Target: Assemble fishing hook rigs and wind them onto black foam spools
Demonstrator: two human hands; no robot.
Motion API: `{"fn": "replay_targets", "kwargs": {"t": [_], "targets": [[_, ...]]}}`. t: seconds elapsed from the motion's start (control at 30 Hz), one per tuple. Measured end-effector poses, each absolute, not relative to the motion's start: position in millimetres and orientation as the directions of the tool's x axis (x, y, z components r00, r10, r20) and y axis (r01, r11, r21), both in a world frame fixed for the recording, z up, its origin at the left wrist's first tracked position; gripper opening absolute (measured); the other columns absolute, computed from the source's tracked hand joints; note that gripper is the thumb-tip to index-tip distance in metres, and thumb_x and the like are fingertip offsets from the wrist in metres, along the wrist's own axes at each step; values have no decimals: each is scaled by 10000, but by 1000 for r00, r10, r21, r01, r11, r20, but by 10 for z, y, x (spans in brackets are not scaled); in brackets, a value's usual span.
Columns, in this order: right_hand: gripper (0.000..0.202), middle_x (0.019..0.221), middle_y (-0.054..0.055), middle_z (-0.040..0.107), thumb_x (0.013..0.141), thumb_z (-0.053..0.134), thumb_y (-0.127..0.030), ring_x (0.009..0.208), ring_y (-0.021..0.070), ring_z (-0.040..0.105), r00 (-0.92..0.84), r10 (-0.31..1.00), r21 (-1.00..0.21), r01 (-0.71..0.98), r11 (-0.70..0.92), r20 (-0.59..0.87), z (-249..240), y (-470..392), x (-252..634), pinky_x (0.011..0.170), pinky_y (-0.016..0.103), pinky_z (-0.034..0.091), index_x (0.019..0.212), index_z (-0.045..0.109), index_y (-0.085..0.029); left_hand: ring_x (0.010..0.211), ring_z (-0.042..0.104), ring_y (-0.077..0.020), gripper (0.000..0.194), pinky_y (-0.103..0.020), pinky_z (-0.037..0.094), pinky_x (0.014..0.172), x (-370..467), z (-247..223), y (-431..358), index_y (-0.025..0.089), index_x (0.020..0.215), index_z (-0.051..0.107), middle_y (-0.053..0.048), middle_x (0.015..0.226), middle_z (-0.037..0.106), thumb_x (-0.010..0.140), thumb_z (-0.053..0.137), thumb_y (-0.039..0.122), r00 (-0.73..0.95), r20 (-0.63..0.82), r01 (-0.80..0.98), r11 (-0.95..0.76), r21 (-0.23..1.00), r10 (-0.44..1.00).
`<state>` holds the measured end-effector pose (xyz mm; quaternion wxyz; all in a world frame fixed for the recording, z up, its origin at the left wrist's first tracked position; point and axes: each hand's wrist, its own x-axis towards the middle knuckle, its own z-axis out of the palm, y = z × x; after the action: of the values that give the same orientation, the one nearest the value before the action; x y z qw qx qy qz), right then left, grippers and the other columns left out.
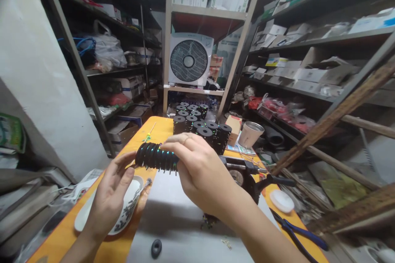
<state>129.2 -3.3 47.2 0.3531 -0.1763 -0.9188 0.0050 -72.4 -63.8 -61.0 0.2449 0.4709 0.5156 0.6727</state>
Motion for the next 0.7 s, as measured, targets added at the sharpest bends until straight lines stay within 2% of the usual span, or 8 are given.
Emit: {"fn": "replay_targets", "kwargs": {"t": [0.1,0.2,0.27,0.37,0.43,0.53,0.7], "targets": [[505,1353,137,641,887,351,19,1242,252,571,-730,361,-84,388,918,581,428,45,1177,1086,494,490,1317,585,-102,1338,516,-267,316,-354,504,972,-703,-598,-640,267,1246,577,-82,1365,616,982,553,440,-451,361,129,-341,931,816],[552,1437,177,581,881,337,13,1302,288,544,-770,370,-67,395,916,520,380,123,1039,1109,546,466,1395,524,-63,1328,528,-283,331,-345,533,907,-684,-565,-654,252,1238,582,-98,1378,605,972,566,448,-456,351,117,-335,935,818],[557,1408,180,609,858,352,19,1282,285,576,-788,362,-74,377,923,498,381,142,993,1088,527,496,1371,554,-66,1335,521,-277,333,-330,534,895,-684,-550,-661,249,1246,577,-100,1377,602,977,564,444,-446,350,116,-335,935,824],[519,1267,120,706,840,360,29,1175,228,654,-793,348,-109,341,934,500,428,125,1003,1026,424,560,1244,649,-124,1351,503,-257,326,-305,529,892,-698,-557,-656,256,1268,562,-91,1390,591,994,544,432,-422,350,110,-336,935,836],[521,1277,108,693,846,347,35,1182,207,644,-763,357,-137,338,931,540,464,111,1032,1032,396,554,1240,644,-132,1350,503,-256,326,-305,531,891,-709,-576,-645,259,1266,563,-89,1400,586,992,548,435,-413,352,106,-339,935,840],[525,1353,129,642,868,339,32,1237,223,603,-722,375,-154,354,922,582,484,118,1056,1074,439,520,1297,602,-116,1362,494,-277,327,-330,533,909,-717,-600,-632,253,1249,571,-96,1405,588,985,557,444,-422,352,102,-342,934,836],[504,1338,136,650,887,336,23,1244,244,591,-726,379,-140,369,919,573,450,173,1043,1092,475,496,1289,609,-112,1347,511,-282,329,-338,542,890,-718,-593,-644,255,1254,573,-100,1403,589,983,559,443,-431,348,97,-341,935,832]]}}
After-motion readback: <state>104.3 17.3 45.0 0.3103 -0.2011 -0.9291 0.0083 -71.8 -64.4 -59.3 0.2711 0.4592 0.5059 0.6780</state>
